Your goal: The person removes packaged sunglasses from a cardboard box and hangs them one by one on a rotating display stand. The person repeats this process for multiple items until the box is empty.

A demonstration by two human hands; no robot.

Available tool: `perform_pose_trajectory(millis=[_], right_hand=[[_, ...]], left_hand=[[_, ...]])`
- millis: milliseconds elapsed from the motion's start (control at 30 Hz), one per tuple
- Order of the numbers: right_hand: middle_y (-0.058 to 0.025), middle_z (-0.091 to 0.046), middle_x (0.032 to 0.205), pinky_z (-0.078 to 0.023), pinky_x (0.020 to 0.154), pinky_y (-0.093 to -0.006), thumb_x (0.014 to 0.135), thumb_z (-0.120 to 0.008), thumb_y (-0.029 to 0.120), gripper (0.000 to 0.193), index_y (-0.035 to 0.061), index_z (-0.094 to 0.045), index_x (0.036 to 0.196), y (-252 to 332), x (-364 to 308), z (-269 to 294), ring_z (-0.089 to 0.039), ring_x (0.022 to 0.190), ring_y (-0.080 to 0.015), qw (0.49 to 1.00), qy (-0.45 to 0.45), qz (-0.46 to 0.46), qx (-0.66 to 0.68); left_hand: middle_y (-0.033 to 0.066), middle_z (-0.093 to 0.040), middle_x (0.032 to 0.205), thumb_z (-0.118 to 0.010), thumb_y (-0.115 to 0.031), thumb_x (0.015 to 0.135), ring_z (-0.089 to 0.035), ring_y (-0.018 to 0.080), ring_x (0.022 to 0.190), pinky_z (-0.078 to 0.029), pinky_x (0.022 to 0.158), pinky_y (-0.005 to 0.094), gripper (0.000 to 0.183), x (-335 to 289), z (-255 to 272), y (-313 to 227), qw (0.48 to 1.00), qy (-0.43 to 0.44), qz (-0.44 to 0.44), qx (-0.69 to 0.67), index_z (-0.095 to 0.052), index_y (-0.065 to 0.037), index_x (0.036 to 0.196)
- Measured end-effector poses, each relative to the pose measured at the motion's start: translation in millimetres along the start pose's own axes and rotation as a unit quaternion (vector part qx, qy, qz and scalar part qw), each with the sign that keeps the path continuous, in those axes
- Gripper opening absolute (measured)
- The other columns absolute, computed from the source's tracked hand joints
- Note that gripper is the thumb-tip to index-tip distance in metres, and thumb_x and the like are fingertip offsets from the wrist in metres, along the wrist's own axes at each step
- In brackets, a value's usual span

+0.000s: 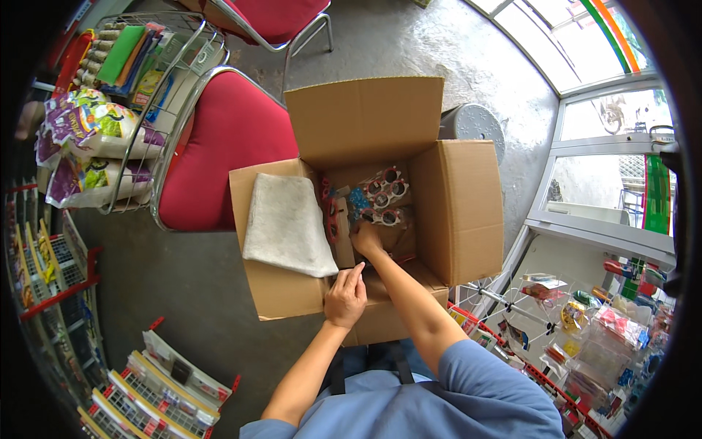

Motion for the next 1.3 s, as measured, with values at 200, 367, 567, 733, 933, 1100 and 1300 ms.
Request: perform_pose_trajectory(millis=[200,367,567,733,933,1100,1300], right_hand=[[-0.0207,-0.067,0.083,-0.051,0.074,-0.0431,0.073,-0.069,0.016,0.017,0.0033,-0.065,0.084,14.4,-10.3,29.9,-0.067,0.084,-0.0371,0.999,-0.031,0.017,0.003],[-0.0186,-0.068,0.082,-0.051,0.073,-0.0421,0.072,-0.068,0.014,0.02,0.0014,-0.062,0.087,26.7,-24.5,67.9,-0.067,0.079,-0.0358,0.995,-0.084,0.028,0.035],[-0.007,-0.065,0.081,-0.051,0.056,-0.0286,0.08,-0.066,0.011,0.018,0.0017,-0.059,0.095,35.8,-28.0,91.9,-0.065,0.072,-0.0155,0.928,-0.125,-0.08,0.342],[-0.0049,-0.065,0.09,-0.052,0.061,-0.0279,0.084,-0.066,0.013,0.028,0.0023,-0.057,0.108,58.2,11.8,85.6,-0.065,0.075,-0.0152,0.836,-0.149,-0.086,0.522],[-0.0109,-0.067,0.106,-0.053,0.081,-0.0383,0.086,-0.068,0.018,0.047,0.004,-0.052,0.128,51.3,58.7,80.8,-0.066,0.089,-0.0256,0.984,-0.064,0.064,0.156],[-0.0135,-0.051,0.133,-0.044,0.099,-0.0415,0.081,-0.071,0.02,0.055,0.0057,-0.049,0.13,24.3,66.5,75.8,-0.05,0.12,-0.0321,0.95,0.005,0.178,-0.256],[-0.0146,-0.05,0.135,-0.043,0.101,-0.0417,0.081,-0.064,0.013,0.05,0.0052,-0.053,0.128,17.2,59.7,70.7,-0.053,0.12,-0.0297,0.902,0.024,0.155,-0.402]], left_hand=[[0.0055,-0.065,0.094,-0.061,-0.006,0.085,-0.067,0.0241,0.079,-0.055,0.067,0.0346,0.033,-0.3,-0.2,-0.3,1.0,0.005,0.013,0.006,-0.063,-0.014,0.117],[0.0051,-0.065,0.093,-0.061,-0.005,0.085,-0.066,0.0241,0.078,-0.055,0.067,0.0348,0.034,0.0,1.0,0.0,1.0,-0.003,-0.005,0.004,-0.063,-0.013,0.118],[0.0051,-0.065,0.093,-0.061,-0.004,0.084,-0.066,0.0244,0.078,-0.055,0.066,0.0349,0.034,0.8,0.7,-1.5,1.0,-0.008,-0.016,0.012,-0.063,-0.013,0.117],[0.0052,-0.065,0.092,-0.062,-0.003,0.084,-0.066,0.0247,0.077,-0.055,0.065,0.035,0.035,0.5,0.3,-1.6,1.0,-0.006,-0.012,0.014,-0.063,-0.013,0.117],[0.0052,-0.065,0.092,-0.061,-0.003,0.084,-0.067,0.0246,0.078,-0.055,0.066,0.0347,0.034,0.2,0.9,-2.1,1.0,-0.004,0.0,0.005,-0.063,-0.013,0.117],[0.0052,-0.065,0.093,-0.062,-0.004,0.084,-0.067,0.0242,0.079,-0.055,0.067,0.0347,0.033,0.0,-0.1,-0.3,1.0,-0.004,0.003,0.002,-0.064,-0.013,0.116],[0.0048,-0.065,0.093,-0.062,-0.004,0.085,-0.066,0.0235,0.08,-0.055,0.068,0.0344,0.033,-0.6,-1.6,1.3,1.0,-0.005,0.007,-0.004,-0.064,-0.013,0.116]])
Point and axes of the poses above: each hand's wrist, its own x-axis towards the middle knuckle, its own z-axis out of the back of the hand, y = z × x, the point moved 3 cm from there along x, towards the middle knuckle
